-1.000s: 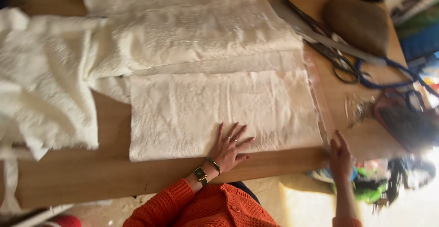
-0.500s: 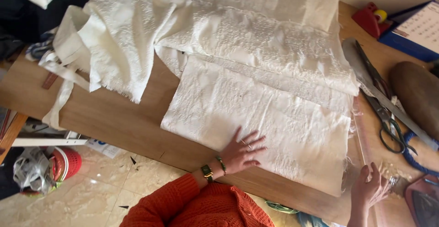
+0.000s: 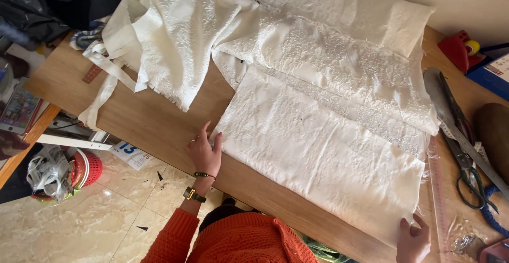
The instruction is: The person cuts a large piece of white patterned fabric using shears, following a marked line on a wooden table. They then fold the cut fabric and use a ruler to measure and align the edges.
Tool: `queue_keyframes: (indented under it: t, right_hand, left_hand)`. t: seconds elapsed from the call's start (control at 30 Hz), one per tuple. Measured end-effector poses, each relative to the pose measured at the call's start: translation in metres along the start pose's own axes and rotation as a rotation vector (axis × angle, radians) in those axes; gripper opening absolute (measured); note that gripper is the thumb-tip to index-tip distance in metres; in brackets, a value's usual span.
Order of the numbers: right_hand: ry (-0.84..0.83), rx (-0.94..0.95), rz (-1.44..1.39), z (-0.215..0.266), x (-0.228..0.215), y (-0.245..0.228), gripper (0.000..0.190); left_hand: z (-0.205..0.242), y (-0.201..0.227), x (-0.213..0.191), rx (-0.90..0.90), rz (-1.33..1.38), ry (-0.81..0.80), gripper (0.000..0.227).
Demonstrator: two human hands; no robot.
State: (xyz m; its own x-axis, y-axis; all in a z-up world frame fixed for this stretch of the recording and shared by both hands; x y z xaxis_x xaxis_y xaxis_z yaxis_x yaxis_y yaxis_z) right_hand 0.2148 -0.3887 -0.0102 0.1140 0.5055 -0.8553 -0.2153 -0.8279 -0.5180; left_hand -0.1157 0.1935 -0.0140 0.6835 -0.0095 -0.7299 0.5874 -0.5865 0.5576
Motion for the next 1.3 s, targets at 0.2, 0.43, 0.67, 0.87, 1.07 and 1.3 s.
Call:
queue_keyframes:
  t: [0.2,0.43,0.67,0.87,1.07,1.3]
  right_hand:
    - [0.014,0.048,0.037,0.001,0.005,0.008,0.038]
    - [0.081,-0.049,0.084,0.003,0.014,0.014,0.036]
    - [0.121,-0.103,0.096,0.005,0.018,0.011,0.035]
    - [0.252,-0.216,0.174,0.055,-0.003,-0.065,0.048]
    - [-0.113,-0.267,0.082,0.154,0.049,-0.208,0.067]
    - [-0.361,-0.832,0.192,0.269,0.111,-0.268,0.084]
  left_hand:
    - [0.002,-0.012,0.008,-0.038,0.001,-0.093,0.048]
    - [0.001,-0.013,0.005,0.012,0.015,-0.041,0.054]
    - [-0.004,-0.005,-0.002,0.097,-0.178,-0.069,0.061]
    - [-0.006,0.056,0.007,0.285,-0.12,-0.2,0.056]
    - [0.027,0.141,0.052,0.688,-0.085,-0.421,0.072]
    - [0.051,0.16,0.067,0.738,-0.2,-0.916,0.072]
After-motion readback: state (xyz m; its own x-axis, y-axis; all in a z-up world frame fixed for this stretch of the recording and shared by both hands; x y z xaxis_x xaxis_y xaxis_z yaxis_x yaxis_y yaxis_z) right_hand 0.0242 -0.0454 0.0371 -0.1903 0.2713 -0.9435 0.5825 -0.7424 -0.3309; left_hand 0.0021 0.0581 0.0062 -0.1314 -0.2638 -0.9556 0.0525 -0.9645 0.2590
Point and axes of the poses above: each hand's wrist, its own z-axis away from the middle knuckle, its own x-axis out of the palm, y = z × x, the point moved 3 cm from there along -z, towards the middle knuckle, and after that the axes turned 12 degrees about x, right-handed, at the moved point
